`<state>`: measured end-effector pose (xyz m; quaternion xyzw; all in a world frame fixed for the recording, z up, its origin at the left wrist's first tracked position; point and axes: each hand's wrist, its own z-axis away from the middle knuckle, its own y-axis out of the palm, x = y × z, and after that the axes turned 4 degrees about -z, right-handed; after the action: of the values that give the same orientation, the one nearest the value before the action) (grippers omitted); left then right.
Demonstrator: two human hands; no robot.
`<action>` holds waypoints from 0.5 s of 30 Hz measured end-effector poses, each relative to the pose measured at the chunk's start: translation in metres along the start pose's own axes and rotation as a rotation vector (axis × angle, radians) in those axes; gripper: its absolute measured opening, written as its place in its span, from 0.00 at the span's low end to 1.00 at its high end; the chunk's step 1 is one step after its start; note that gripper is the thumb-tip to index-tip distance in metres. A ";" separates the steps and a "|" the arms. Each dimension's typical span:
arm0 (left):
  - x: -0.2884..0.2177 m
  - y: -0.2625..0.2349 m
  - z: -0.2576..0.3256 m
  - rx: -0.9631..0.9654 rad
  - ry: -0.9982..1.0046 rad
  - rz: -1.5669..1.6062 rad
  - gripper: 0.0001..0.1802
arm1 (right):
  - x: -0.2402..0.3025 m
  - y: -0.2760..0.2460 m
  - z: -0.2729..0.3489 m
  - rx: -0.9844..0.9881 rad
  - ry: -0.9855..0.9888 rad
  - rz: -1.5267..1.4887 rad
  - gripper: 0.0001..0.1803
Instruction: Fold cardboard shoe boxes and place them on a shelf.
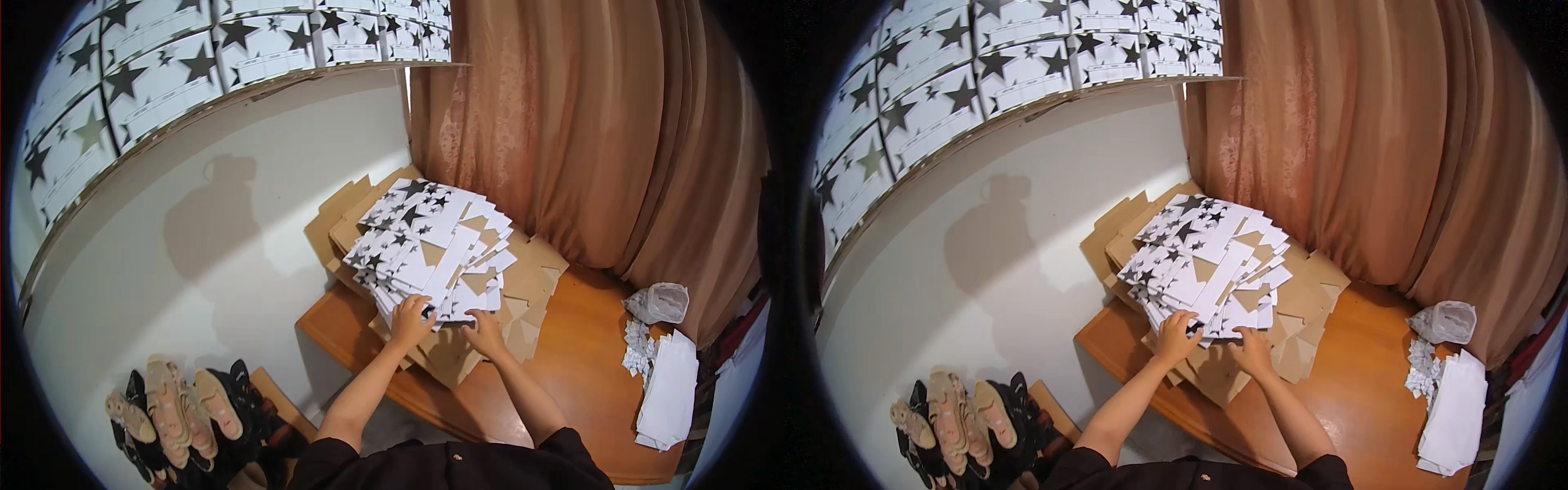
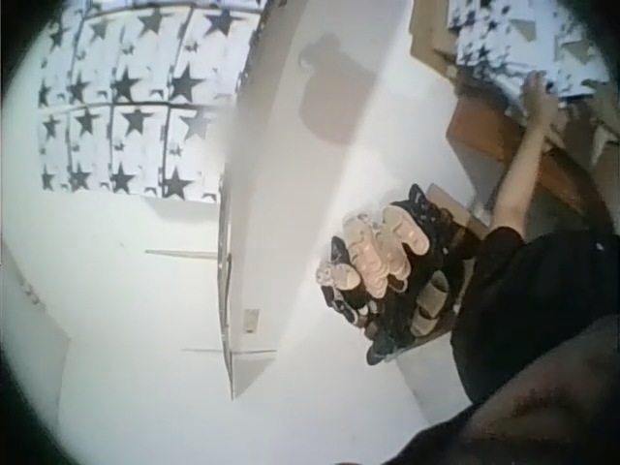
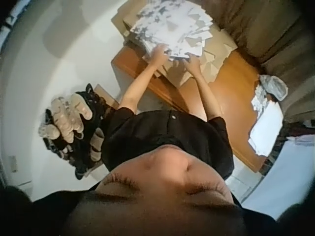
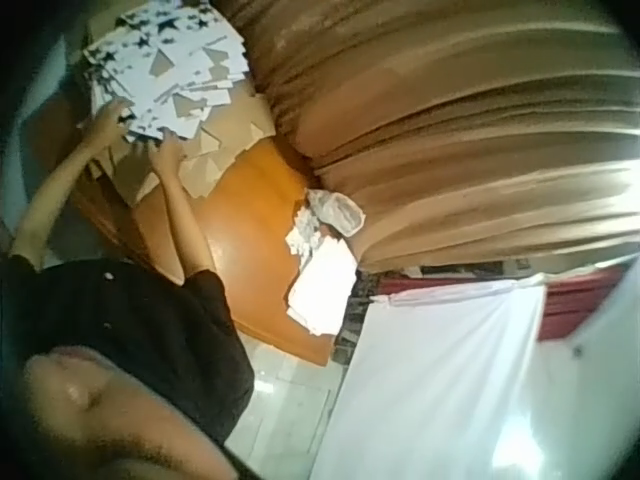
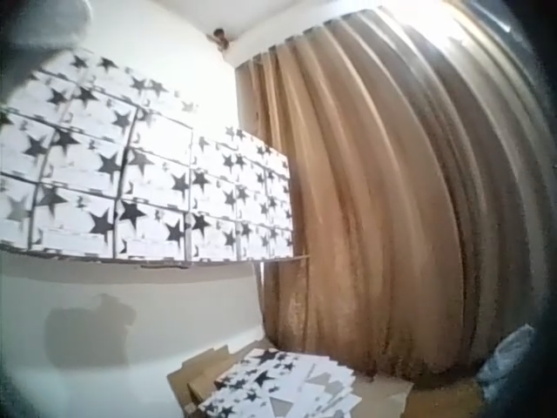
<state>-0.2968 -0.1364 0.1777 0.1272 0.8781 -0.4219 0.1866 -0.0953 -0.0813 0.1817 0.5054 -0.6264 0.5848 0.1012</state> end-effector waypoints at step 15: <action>0.089 0.054 -0.080 0.334 0.081 -0.398 0.45 | -0.002 0.069 -0.078 0.041 0.036 0.254 0.30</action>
<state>-0.3742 -0.0347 0.1473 -0.0021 0.8107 -0.5840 0.0414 -0.1821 -0.0282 0.1600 0.4135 -0.6714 0.6144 0.0272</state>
